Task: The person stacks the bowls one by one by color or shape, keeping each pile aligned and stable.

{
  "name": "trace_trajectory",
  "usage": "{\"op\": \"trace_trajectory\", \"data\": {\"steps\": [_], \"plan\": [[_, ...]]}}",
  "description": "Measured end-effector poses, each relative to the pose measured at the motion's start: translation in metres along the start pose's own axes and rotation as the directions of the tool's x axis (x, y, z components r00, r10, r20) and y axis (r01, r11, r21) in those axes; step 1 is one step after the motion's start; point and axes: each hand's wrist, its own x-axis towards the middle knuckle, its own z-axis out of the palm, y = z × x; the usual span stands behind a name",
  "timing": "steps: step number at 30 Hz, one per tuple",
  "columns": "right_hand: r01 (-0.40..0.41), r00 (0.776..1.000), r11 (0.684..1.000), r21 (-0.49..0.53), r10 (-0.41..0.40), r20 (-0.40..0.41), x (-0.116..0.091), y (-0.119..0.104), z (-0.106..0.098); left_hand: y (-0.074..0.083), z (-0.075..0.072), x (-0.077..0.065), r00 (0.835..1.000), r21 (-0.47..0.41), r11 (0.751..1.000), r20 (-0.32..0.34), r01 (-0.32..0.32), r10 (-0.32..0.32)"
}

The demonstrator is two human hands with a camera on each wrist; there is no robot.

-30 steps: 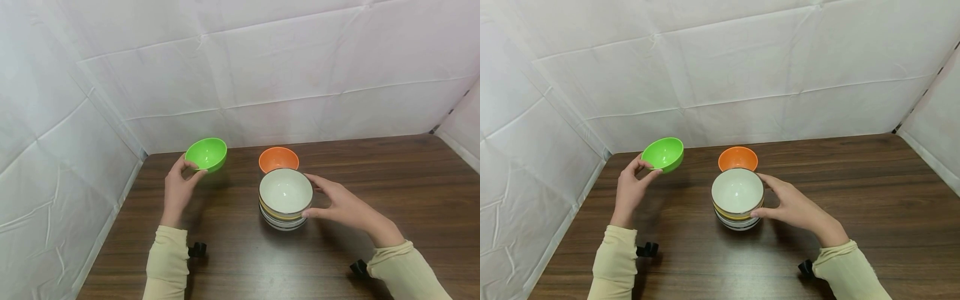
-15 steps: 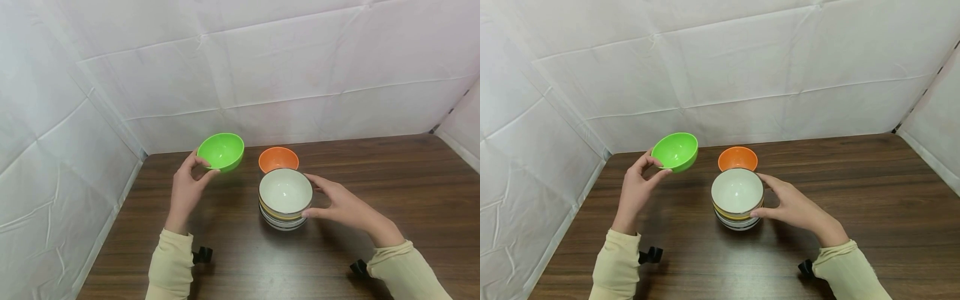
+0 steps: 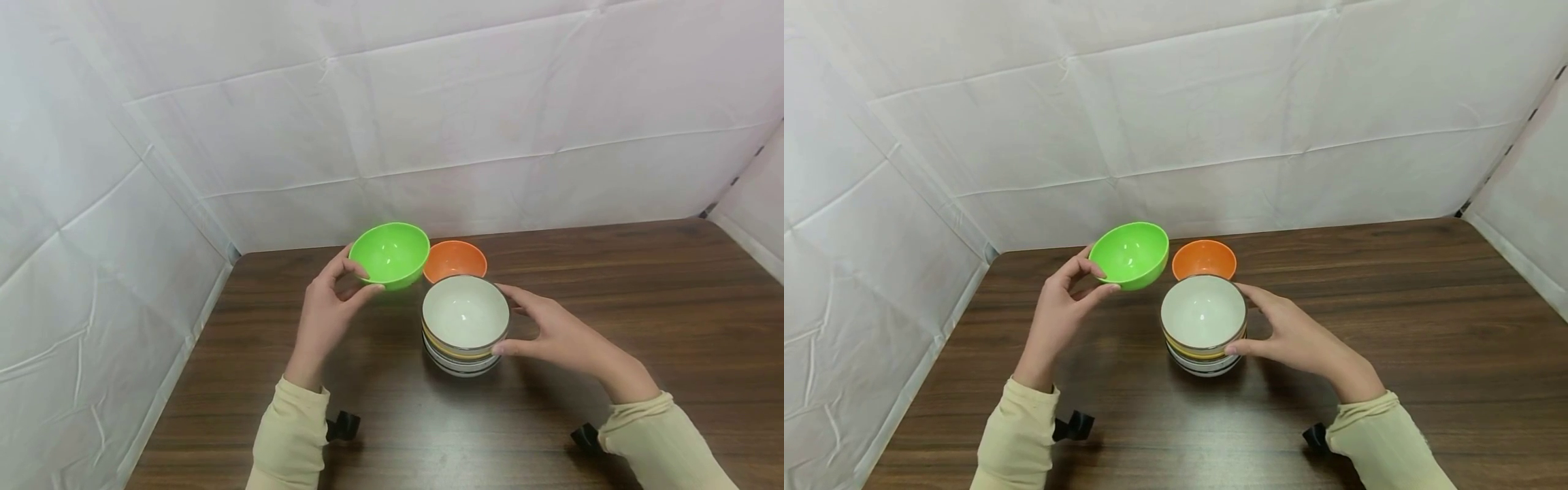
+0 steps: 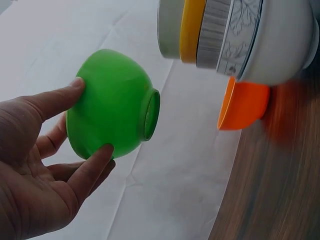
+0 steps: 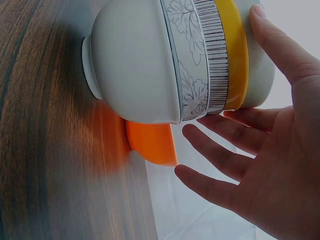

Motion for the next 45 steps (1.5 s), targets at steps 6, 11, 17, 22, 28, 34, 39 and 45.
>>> {"op": "trace_trajectory", "data": {"steps": [6, 11, 17, 22, 28, 34, 39, 45], "plan": [[0.002, 1.000, 1.000, 0.002, -0.002, 0.000, 0.001, 0.001, 0.000, 0.008, 0.007, -0.004, 0.999, -0.048, 0.999, 0.048, -0.013, 0.015], [0.006, 1.000, 1.000, -0.005, -0.006, 0.000, 0.001, 0.001, 0.000, 0.013, 0.013, -0.006, 0.995, -0.129, 0.992, 0.095, -0.006, 0.019], [0.016, 1.000, 1.000, -0.013, -0.016, 0.000, 0.002, 0.000, 0.000, 0.016, 0.020, -0.009, 0.992, -0.122, 0.992, 0.119, -0.026, 0.041], [0.012, 1.000, 1.000, -0.014, -0.012, 0.002, 0.002, 0.000, 0.000, 0.018, 0.027, -0.012, 0.988, -0.120, 0.992, 0.143, -0.043, 0.060], [-0.011, 1.000, 1.000, -0.018, 0.011, 0.007, 0.001, 0.000, 0.000, 0.019, 0.035, -0.016, 0.978, -0.119, 0.989, 0.179, -0.087, 0.107], [-0.021, 1.000, 1.000, 0.000, 0.021, 0.013, 0.001, -0.001, 0.001, 0.027, 0.038, -0.020, 0.967, -0.082, 0.991, 0.224, -0.103, 0.119], [-0.020, 1.000, 1.000, 0.023, 0.020, 0.011, 0.002, -0.002, 0.001, 0.040, 0.039, -0.024, 0.960, -0.079, 0.991, 0.249, -0.112, 0.128], [-0.002, 1.000, 0.999, 0.036, 0.002, 0.003, 0.002, 0.000, 0.002, 0.021, 0.043, -0.021, 0.946, 0.002, 0.992, 0.301, -0.126, 0.120]]}}
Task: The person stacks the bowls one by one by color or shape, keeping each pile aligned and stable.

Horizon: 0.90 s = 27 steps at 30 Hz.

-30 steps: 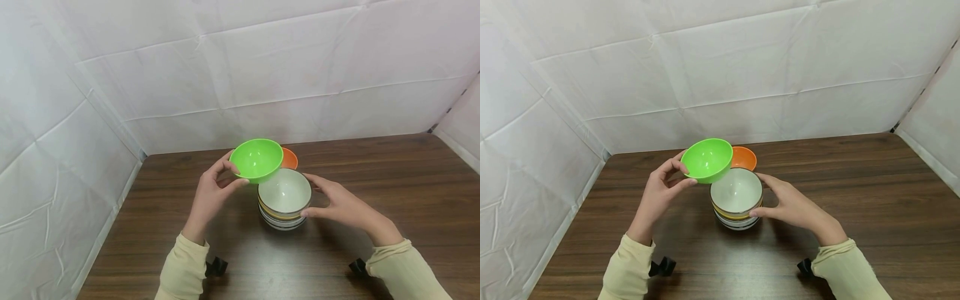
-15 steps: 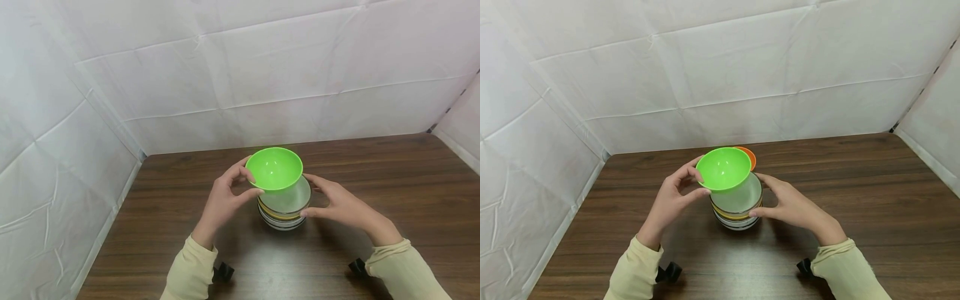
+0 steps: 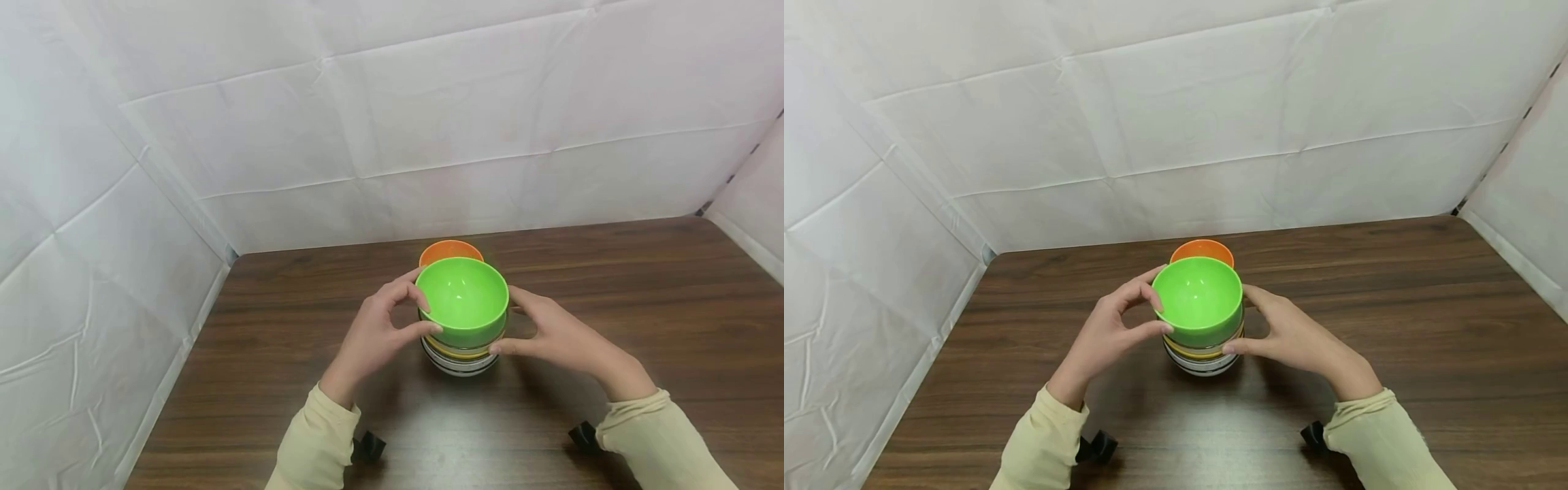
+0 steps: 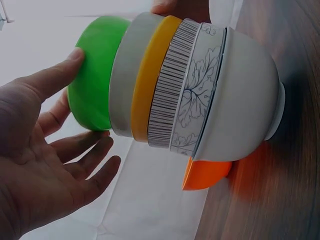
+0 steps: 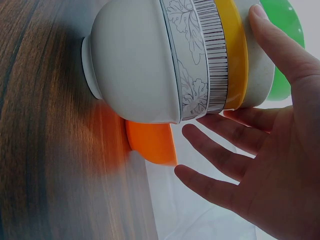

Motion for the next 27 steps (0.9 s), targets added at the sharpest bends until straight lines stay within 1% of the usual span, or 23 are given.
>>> {"op": "trace_trajectory", "data": {"steps": [4, 8, 11, 18, 27], "plan": [[0.011, 1.000, 1.000, -0.001, -0.011, -0.006, -0.0001, 0.0007, 0.0007, -0.0088, 0.0004, 0.0003, 0.999, 0.063, 0.998, 0.054, -0.004, 0.000], [0.011, 1.000, 1.000, -0.011, -0.011, -0.010, -0.0004, 0.0004, 0.0010, -0.0105, -0.0002, -0.0006, 0.996, 0.104, 0.995, 0.094, -0.012, 0.003], [0.010, 1.000, 1.000, -0.016, -0.010, -0.012, -0.0004, -0.0003, 0.0011, -0.0107, -0.0007, -0.0007, 0.994, 0.115, 0.993, 0.110, -0.015, 0.002], [0.013, 1.000, 1.000, -0.018, -0.013, -0.017, -0.0001, -0.0001, 0.0011, -0.0107, -0.0020, -0.0007, 0.990, 0.122, 0.992, 0.138, 0.005, -0.022], [0.009, 1.000, 1.000, -0.025, -0.009, -0.017, -0.0006, 0.0003, 0.0006, -0.0100, -0.0029, -0.0002, 0.986, 0.135, 0.991, 0.163, -0.006, -0.016]]}}
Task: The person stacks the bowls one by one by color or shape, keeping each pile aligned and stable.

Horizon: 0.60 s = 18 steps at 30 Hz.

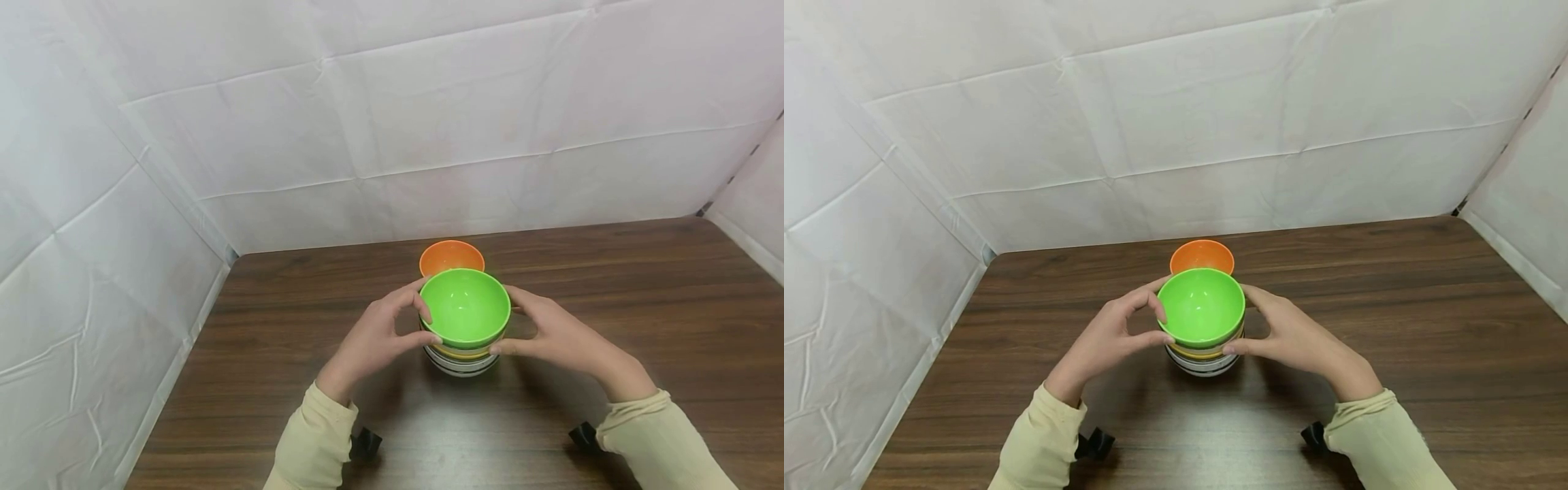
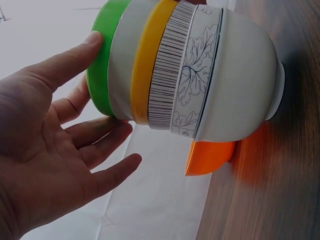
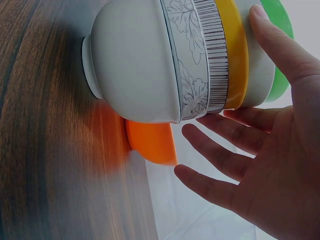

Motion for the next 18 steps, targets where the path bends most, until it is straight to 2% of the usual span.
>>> {"op": "trace_trajectory", "data": {"steps": [18], "plan": [[0.004, 1.000, 1.000, -0.011, -0.004, 0.009, -0.0006, 0.0016, -0.0009, -0.0013, -0.0001, -0.0003, 0.999, -0.033, 0.999, 0.025, 0.025, -0.024]]}}
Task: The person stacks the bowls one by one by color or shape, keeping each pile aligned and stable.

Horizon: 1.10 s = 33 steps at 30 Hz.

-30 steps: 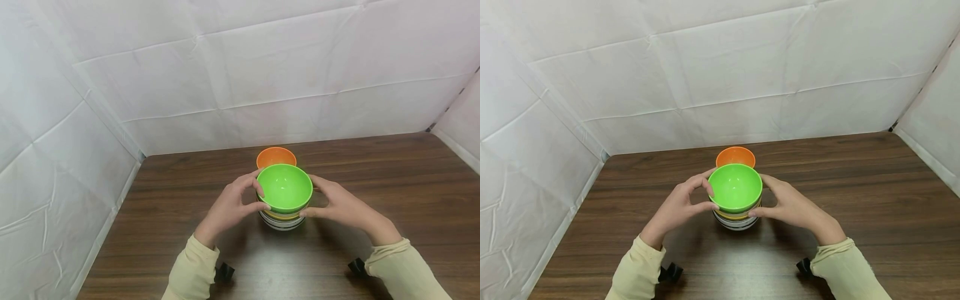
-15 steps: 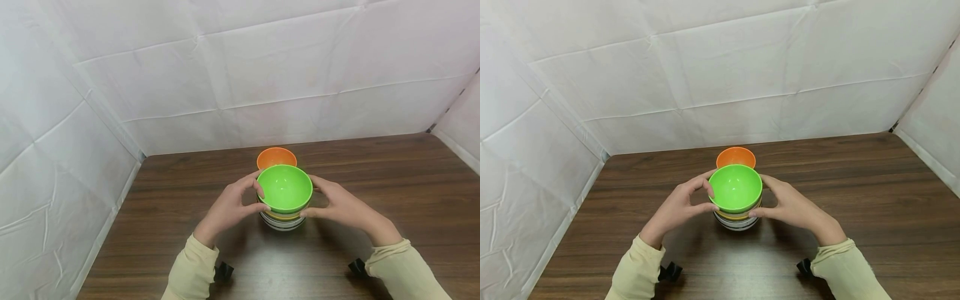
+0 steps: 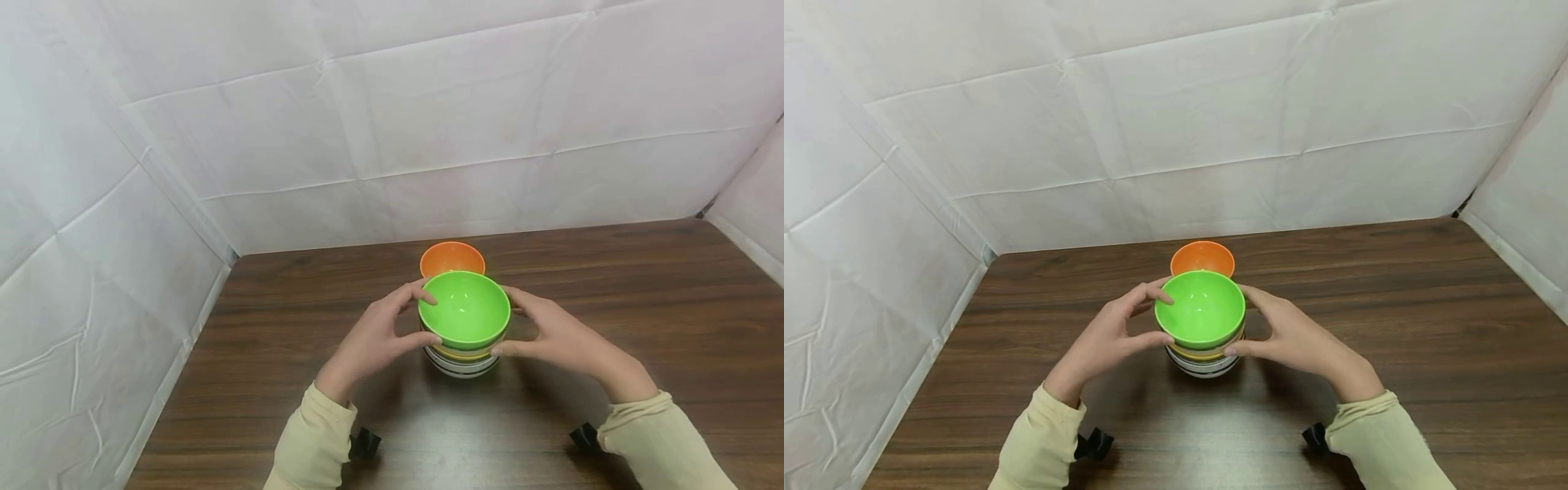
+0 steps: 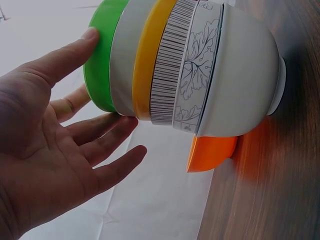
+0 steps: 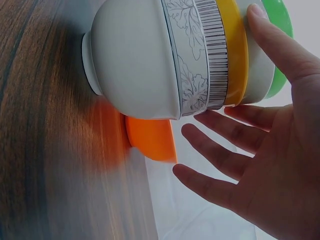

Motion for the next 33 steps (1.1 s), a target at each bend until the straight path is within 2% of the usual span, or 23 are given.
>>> {"op": "trace_trajectory", "data": {"steps": [9, 16, 23, 26, 30, 33], "plan": [[0.004, 0.999, 1.000, 0.003, -0.004, 0.039, -0.003, 0.005, -0.006, -0.002, 0.001, 0.002, 1.000, 0.008, 1.000, 0.016, -0.008, 0.008], [-0.001, 0.998, 1.000, 0.005, 0.000, 0.060, -0.006, 0.012, -0.012, -0.004, 0.004, 0.002, 0.997, 0.003, 0.999, 0.060, 0.040, -0.040], [0.023, 0.997, 1.000, 0.018, -0.024, 0.071, -0.009, 0.017, -0.020, -0.006, 0.007, 0.003, 0.992, -0.007, 0.995, 0.075, 0.101, -0.100], [0.042, 0.996, 0.999, 0.032, -0.044, 0.075, -0.008, 0.020, -0.022, -0.006, 0.007, 0.003, 0.992, -0.002, 0.995, 0.072, 0.104, -0.103], [0.040, 0.998, 0.999, 0.029, -0.041, 0.053, -0.002, 0.027, -0.024, -0.006, 0.007, 0.005, 0.995, -0.002, 0.996, 0.058, 0.086, -0.086], [0.000, 1.000, 0.999, 0.033, -0.001, 0.022, 0.003, 0.034, -0.025, -0.007, 0.007, 0.007, 0.995, 0.002, 0.997, 0.060, 0.083, -0.083]]}}
